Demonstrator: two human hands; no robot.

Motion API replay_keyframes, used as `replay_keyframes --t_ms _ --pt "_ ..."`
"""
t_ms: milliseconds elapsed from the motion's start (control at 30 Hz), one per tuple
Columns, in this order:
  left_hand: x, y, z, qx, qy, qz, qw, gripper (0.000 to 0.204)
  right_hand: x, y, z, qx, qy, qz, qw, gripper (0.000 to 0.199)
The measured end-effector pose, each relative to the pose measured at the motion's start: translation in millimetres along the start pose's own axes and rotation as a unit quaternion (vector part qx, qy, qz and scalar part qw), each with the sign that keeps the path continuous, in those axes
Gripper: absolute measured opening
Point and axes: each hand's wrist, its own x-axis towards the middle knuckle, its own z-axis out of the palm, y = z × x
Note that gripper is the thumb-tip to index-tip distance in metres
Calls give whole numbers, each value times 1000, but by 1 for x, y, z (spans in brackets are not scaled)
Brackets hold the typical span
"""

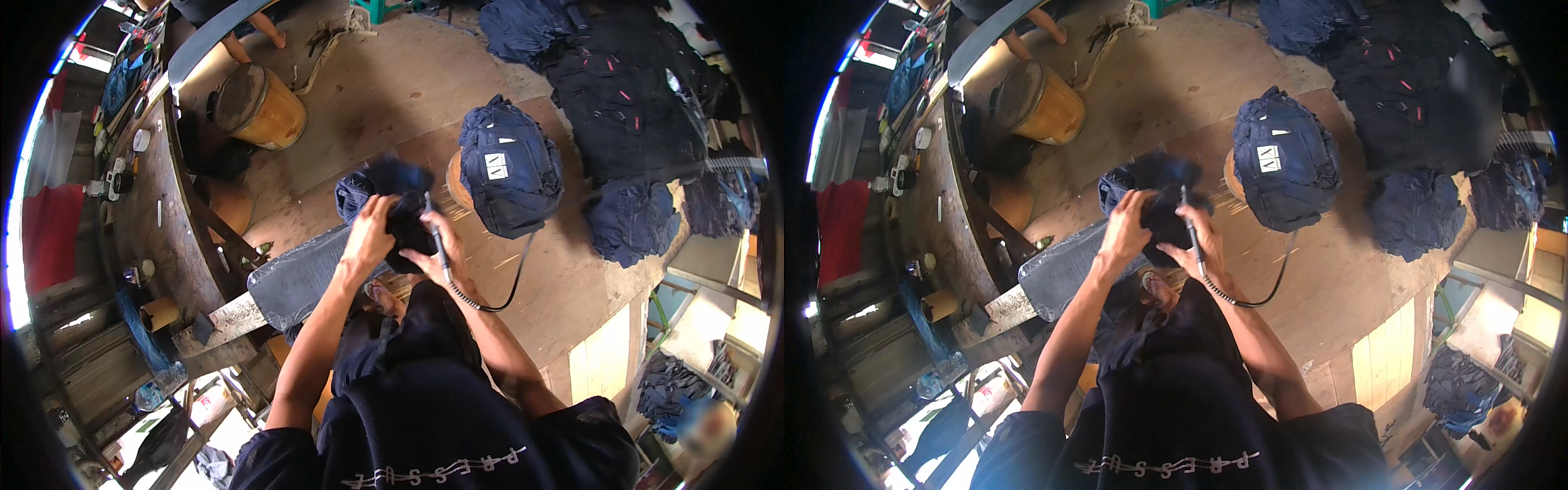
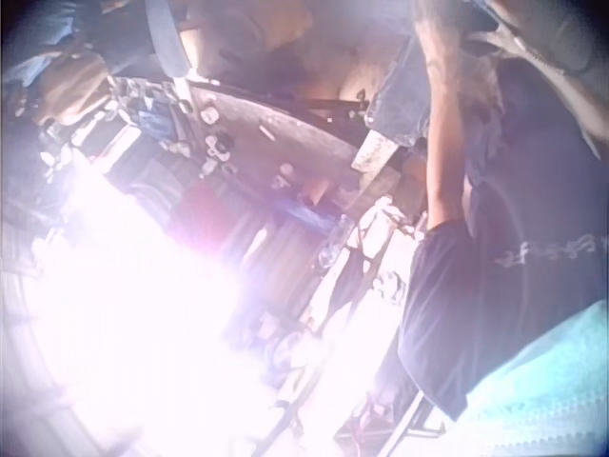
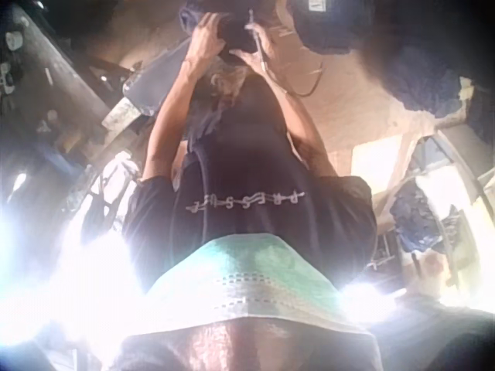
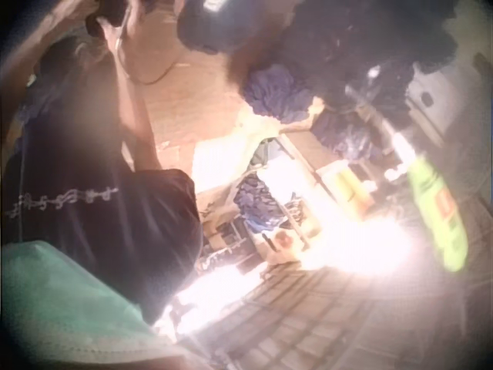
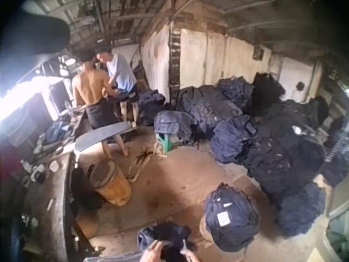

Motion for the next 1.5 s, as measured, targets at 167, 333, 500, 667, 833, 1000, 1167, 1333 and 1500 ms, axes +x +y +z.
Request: replay_keyframes --t_ms 167,333,500,667,833,1000,1167,1333,1500 --pt "7 -56 -38 345 168 -20 923 30 14 7 4 -72 -15 -12 997 59" --pt "72 -78 -16 -15 -121 -207 971 66 43 1 -4 -118 -30 15 993 72" --pt "116 -41 2 -48 -81 -178 979 50 54 22 -2 -90 38 99 990 58" --pt "164 -22 48 -157 -48 -100 981 51 53 104 -49 63 194 138 969 44" --pt "153 -73 76 -120 -168 -115 972 36 37 165 -75 32 86 191 977 43" --pt "79 -104 27 -85 -81 -74 990 30 -25 66 -54 -82 41 103 990 36" --pt "-9 -90 -21 -50 138 -47 988 32 -67 -58 22 2 67 -6 998 26" --pt "-117 -147 -99 40 198 -105 974 31 -110 -118 110 64 -95 -24 993 25" --pt "-208 -138 -158 250 295 -120 914 67 -92 -127 124 25 -114 -175 978 28"
